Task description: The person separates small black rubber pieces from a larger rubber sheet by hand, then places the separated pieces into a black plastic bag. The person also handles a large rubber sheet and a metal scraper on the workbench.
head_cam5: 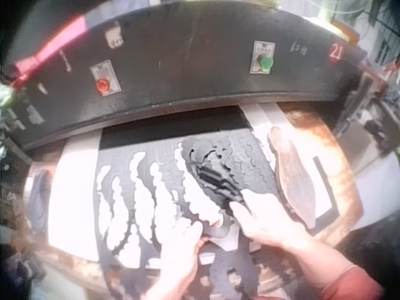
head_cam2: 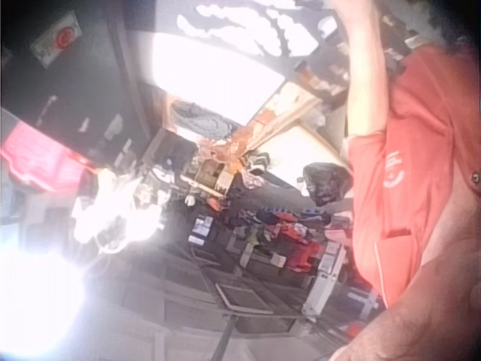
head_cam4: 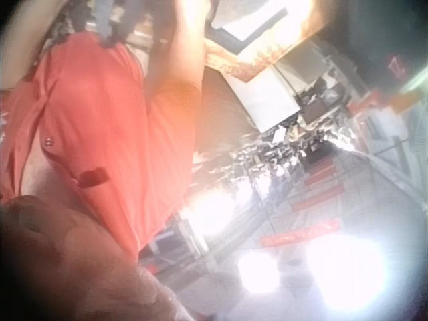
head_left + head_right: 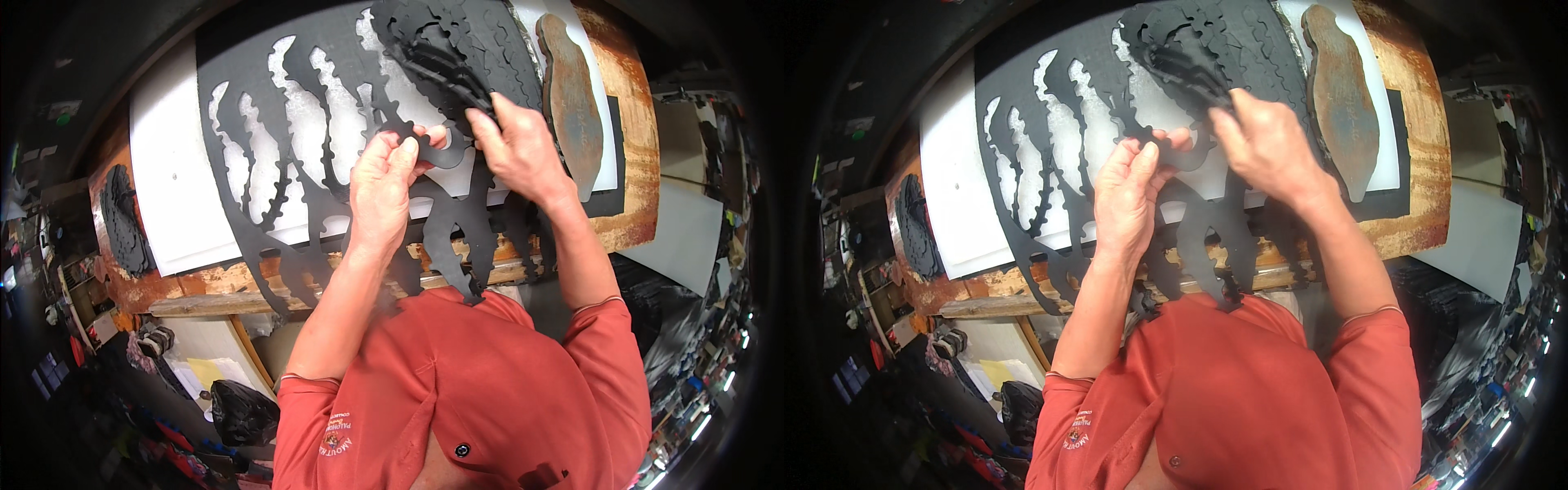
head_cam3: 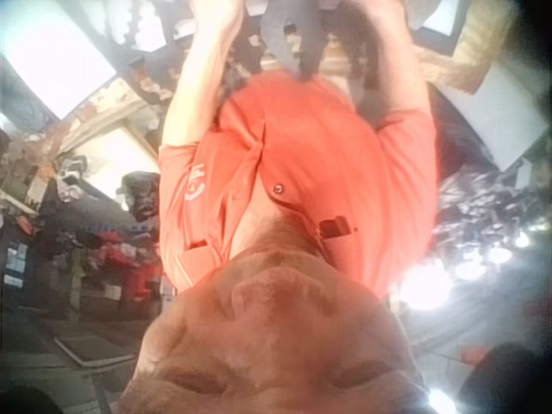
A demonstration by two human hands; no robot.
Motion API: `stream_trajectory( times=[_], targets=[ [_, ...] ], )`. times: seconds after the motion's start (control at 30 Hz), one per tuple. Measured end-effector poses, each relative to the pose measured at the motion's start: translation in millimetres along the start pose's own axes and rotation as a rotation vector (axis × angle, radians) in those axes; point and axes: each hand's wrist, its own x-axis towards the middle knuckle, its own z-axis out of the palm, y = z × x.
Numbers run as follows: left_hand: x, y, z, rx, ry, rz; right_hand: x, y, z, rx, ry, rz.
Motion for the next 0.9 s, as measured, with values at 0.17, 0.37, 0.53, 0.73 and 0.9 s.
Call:
stream_trajectory(
  times=[0.17,0.37,0.53,0.73,0.9],
  targets=[
    [-3,7,-13,0.107,0.131,-0.001,6,18,-22,0.547,0.203,0.196],
    [-6,13,-35,0.033,0.284,0.021,9,34,-100,0.566,0.647,0.095],
    [-27,23,-29,0.345,0.378,0.297,-2,41,-127,0.005,0.814,0.005],
    [-45,23,18,0.478,-0.002,0.198,-18,34,-58,-0.510,0.359,-0.070],
    [-21,-4,58,0.361,-0.018,-0.183,-28,39,-17,-0.651,0.245,-0.221]
  ],
)
